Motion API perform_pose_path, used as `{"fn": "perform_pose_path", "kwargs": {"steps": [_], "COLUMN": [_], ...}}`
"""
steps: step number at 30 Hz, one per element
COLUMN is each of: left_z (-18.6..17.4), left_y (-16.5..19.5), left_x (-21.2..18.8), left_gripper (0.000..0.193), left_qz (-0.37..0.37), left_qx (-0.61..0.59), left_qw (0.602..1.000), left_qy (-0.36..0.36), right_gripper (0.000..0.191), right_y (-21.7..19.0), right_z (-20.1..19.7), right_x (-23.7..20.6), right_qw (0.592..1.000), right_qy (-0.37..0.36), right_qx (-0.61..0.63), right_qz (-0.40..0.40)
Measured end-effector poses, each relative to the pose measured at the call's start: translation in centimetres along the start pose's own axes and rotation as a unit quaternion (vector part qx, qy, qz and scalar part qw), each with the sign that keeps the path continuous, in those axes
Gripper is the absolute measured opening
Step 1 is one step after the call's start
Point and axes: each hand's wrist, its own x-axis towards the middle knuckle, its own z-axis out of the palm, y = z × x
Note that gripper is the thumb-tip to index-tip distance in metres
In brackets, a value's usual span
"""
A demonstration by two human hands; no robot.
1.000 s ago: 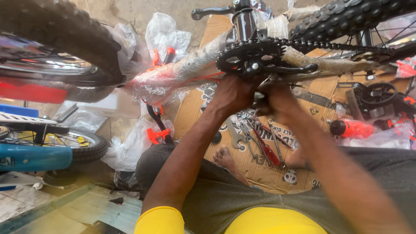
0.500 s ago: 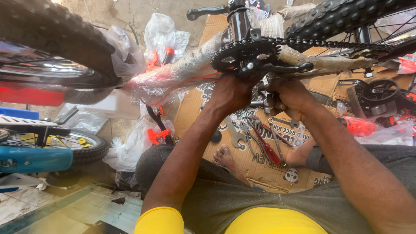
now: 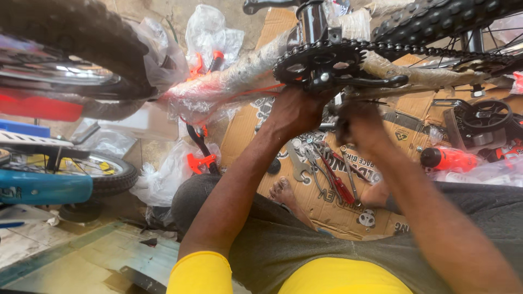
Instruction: The person sits on the floor and works on the bicycle's crankset and chain. They use pliers and a wrench to tighten bolts and adjust the chain tension on the upside-down bicycle.
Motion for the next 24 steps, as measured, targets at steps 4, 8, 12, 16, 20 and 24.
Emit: {"fn": "perform_pose_path", "kwargs": {"steps": [4,8,12,16,20,24], "left_z": [-0.3,-0.6,-0.7,-0.6,-0.9,-1.2], "left_y": [0.1,-0.2,-0.1,0.3,0.6,0.7], "left_x": [0.4,0.0,-0.1,0.6,1.1,0.7], "left_gripper": [0.063,0.085,0.051,0.051,0.062,0.058], "left_qz": [-0.003,0.004,0.001,0.045,0.021,-0.074], "left_qx": [0.010,-0.023,0.013,0.006,0.027,-0.009], "left_qw": [1.000,0.999,1.000,0.998,0.999,0.994], "left_qy": [0.000,-0.022,0.025,0.046,0.043,-0.078], "right_gripper": [0.009,0.014,0.015,0.014,0.017,0.015], "right_y": [-1.9,0.4,2.8,1.7,-1.2,0.5], "right_z": [-1.7,3.4,6.3,2.0,-2.1,0.8], "right_x": [1.1,2.6,2.0,-0.1,0.8,2.7], "right_qw": [0.998,0.967,0.956,0.999,0.998,0.993], "right_qy": [-0.041,-0.078,-0.015,0.006,-0.008,-0.080], "right_qx": [-0.018,0.223,0.286,0.047,-0.031,0.066], "right_qz": [0.034,0.098,0.069,-0.019,0.053,0.057]}}
